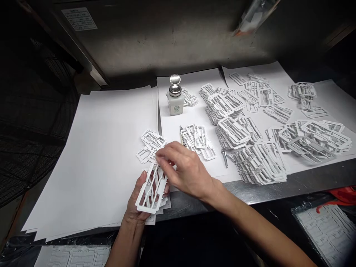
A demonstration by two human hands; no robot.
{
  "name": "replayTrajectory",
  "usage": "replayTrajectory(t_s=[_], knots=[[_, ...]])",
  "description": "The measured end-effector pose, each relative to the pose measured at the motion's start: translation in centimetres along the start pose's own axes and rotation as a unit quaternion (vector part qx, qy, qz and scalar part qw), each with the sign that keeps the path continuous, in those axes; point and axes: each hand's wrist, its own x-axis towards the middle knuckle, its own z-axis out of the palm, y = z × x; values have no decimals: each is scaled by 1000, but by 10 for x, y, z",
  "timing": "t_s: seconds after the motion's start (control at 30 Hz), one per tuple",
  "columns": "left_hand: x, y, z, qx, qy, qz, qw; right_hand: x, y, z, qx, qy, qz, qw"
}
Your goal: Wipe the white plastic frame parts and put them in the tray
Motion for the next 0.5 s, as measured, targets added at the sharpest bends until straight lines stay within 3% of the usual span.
replayTrajectory(t_s=[0.1,0.23,0.4,0.5], knots=[[0,0,1,9,-19,-14,1000,-1,-1,-3,23,13,13,1000],[1,-1,2,11,-13,-14,1000,-1,0,-2,30,-35,-2,999],[2,0,4,9,-56,-11,998,0,2,-8,-21,14,65,998],[3,0,4,8,-28,-21,999,-5,-6,-9,23,2,47,999]])
